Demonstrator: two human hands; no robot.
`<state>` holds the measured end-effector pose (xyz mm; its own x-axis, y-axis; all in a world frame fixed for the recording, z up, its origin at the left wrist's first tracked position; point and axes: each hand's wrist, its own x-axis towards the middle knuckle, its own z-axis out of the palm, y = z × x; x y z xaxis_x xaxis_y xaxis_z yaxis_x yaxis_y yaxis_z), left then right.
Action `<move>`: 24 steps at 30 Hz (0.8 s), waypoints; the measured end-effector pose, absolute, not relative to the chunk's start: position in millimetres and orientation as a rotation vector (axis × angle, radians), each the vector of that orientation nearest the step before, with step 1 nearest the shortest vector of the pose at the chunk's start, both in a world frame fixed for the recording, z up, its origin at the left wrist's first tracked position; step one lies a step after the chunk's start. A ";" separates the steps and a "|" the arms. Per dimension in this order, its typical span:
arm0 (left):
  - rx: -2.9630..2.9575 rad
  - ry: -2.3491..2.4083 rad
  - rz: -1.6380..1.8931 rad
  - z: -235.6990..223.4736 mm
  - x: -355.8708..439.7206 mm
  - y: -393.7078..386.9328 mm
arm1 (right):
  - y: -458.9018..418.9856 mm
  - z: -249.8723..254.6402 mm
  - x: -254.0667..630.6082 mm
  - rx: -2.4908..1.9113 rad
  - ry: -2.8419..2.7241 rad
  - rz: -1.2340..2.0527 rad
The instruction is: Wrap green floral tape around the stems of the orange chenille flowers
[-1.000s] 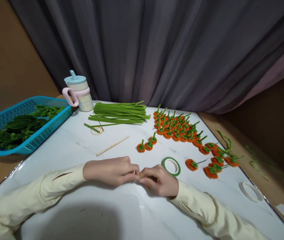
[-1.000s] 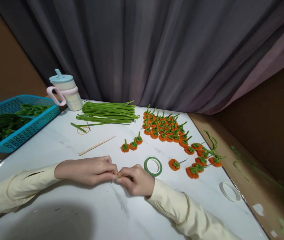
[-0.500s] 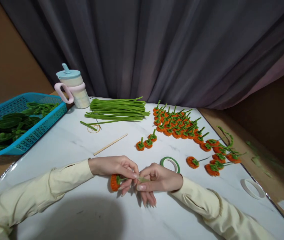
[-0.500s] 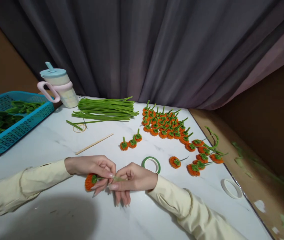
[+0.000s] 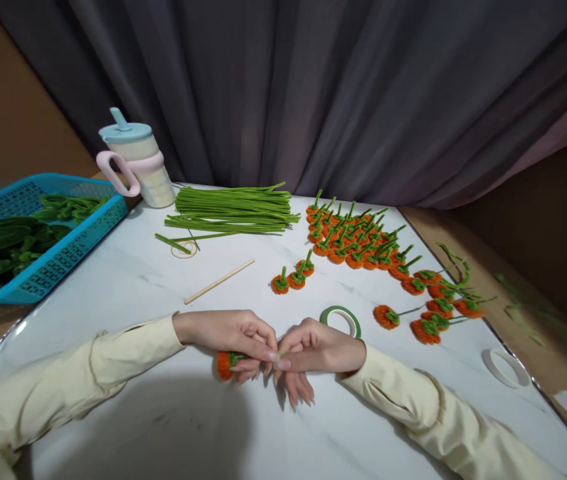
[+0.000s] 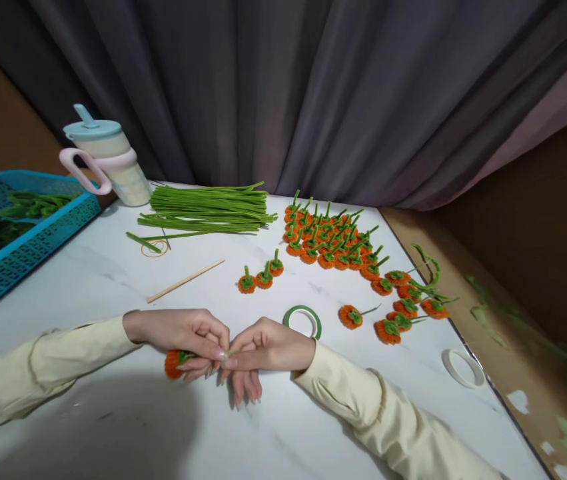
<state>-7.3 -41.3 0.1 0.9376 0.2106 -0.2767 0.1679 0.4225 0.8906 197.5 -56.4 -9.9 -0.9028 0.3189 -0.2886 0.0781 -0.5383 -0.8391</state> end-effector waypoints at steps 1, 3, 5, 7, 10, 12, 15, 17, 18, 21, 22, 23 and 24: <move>1.141 0.368 0.024 0.1 -7.5 -41.0 | -56.1 -9.8 197.7 -0.628 -1.429 2.570; 1.137 0.354 0.013 0.5 -7.7 -40.8 | -55.5 -9.1 198.2 -0.609 -1.434 2.580; 1.130 0.348 0.007 1.3 -7.7 -41.4 | -55.0 -7.9 198.9 -0.590 -1.441 2.584; 1.121 0.348 0.008 2.1 -7.2 -42.7 | -54.7 -6.4 199.3 -0.584 -1.455 2.588; 1.115 0.348 0.018 2.4 -6.0 -44.6 | -54.7 -4.8 199.4 -0.599 -1.477 2.582; 1.121 0.346 0.022 2.2 -5.4 -45.4 | -54.8 -4.4 199.2 -0.607 -1.484 2.574; 1.143 0.355 0.025 1.4 -4.8 -46.3 | -54.4 -4.8 199.2 -0.613 -1.505 2.585; 1.164 0.368 0.020 0.9 -4.3 -47.5 | -53.8 -5.5 199.4 -0.612 -1.527 2.604; 1.174 0.372 0.018 0.6 -3.9 -48.5 | -53.5 -5.8 199.6 -0.610 -1.541 2.613; 1.185 0.378 0.012 0.0 -1.9 -52.0 | -52.5 -5.7 200.1 -0.605 -1.595 2.642; 1.186 0.375 0.005 -0.1 -0.9 -53.0 | -52.4 -5.1 200.2 -0.604 -1.624 2.650; 1.184 0.369 -0.008 -0.2 0.1 -53.7 | -52.3 -4.2 200.2 -0.603 -1.659 2.657; 1.179 0.360 -0.026 -0.2 1.2 -54.0 | -52.3 -2.9 200.1 -0.602 -1.695 2.662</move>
